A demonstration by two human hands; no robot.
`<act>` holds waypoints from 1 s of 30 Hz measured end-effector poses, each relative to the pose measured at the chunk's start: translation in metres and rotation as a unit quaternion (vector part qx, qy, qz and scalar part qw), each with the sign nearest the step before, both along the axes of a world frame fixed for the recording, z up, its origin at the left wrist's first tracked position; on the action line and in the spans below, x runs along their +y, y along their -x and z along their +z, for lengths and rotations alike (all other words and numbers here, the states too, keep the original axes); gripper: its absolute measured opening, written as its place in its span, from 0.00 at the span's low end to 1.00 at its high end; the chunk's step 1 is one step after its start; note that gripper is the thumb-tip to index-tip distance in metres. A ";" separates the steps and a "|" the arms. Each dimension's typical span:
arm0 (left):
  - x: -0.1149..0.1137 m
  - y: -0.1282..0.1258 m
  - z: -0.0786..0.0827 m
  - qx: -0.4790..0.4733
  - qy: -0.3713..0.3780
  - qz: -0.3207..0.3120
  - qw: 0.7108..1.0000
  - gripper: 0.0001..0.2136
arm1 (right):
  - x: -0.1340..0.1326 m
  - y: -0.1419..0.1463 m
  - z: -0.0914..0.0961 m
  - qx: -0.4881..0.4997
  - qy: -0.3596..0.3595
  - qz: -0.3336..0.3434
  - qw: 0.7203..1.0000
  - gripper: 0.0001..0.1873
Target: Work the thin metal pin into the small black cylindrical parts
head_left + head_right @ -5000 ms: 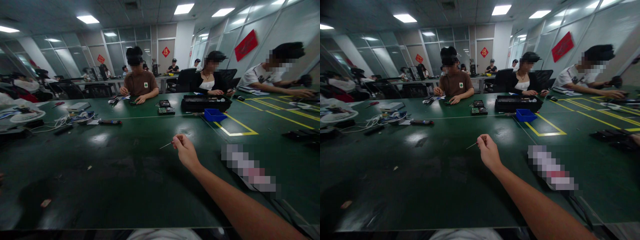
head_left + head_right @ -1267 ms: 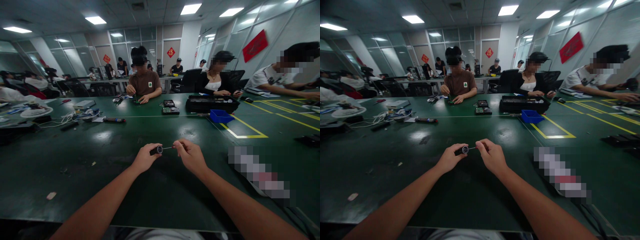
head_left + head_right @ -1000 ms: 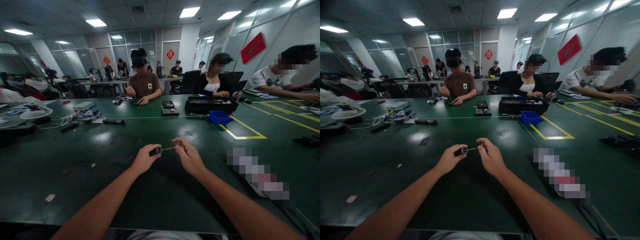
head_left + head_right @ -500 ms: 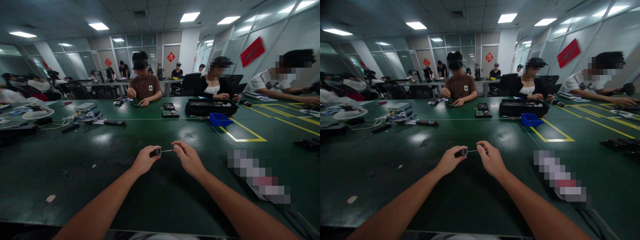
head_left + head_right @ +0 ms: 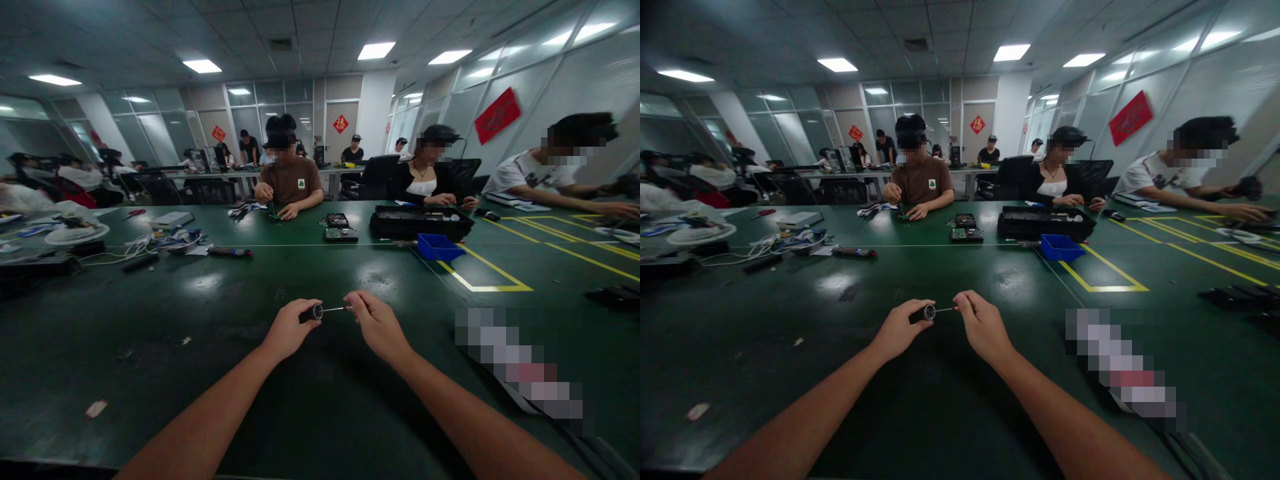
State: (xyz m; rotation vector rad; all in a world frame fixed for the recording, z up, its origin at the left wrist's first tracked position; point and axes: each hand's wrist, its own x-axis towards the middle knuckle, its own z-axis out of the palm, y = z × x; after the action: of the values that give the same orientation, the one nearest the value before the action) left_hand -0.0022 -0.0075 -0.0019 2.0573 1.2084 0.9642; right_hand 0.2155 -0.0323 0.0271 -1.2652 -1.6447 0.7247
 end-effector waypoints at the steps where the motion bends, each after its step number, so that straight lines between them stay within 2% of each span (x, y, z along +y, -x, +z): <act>1: 0.000 0.000 0.000 0.001 -0.001 0.001 1.000 0.20 | 0.000 0.000 -0.001 0.004 -0.003 -0.005 1.000 0.17; 6: -0.001 -0.002 0.003 0.003 0.001 0.010 1.000 0.20 | 0.001 0.002 -0.003 0.102 -0.017 -0.019 0.994 0.13; 12: -0.002 -0.002 0.007 0.005 -0.004 0.003 1.000 0.20 | 0.007 0.005 -0.007 0.218 0.018 -0.010 0.976 0.16; 14: -0.003 -0.002 0.007 0.007 -0.013 -0.017 1.000 0.20 | 0.011 0.005 -0.010 0.290 0.054 -0.028 0.955 0.16; 17: -0.003 -0.003 0.007 0.019 -0.024 -0.033 0.999 0.19 | 0.016 0.003 -0.013 0.394 0.143 -0.028 0.908 0.15; 19: -0.003 -0.003 0.008 0.028 -0.021 -0.030 0.999 0.19 | 0.018 0.002 -0.014 0.413 0.151 -0.033 0.897 0.14; 24: -0.004 -0.003 0.010 0.035 -0.012 -0.012 0.999 0.19 | 0.017 0.000 -0.015 0.333 0.055 -0.051 0.940 0.15; 30: -0.004 -0.003 0.012 0.035 -0.012 -0.013 0.999 0.19 | 0.013 0.001 -0.015 0.221 0.002 -0.027 0.975 0.15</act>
State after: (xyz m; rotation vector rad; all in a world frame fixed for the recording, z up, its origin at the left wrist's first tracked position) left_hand 0.0013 -0.0115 0.0096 2.1374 1.2069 0.9060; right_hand 0.2143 -0.0194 0.0121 -1.0525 -1.2415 0.9032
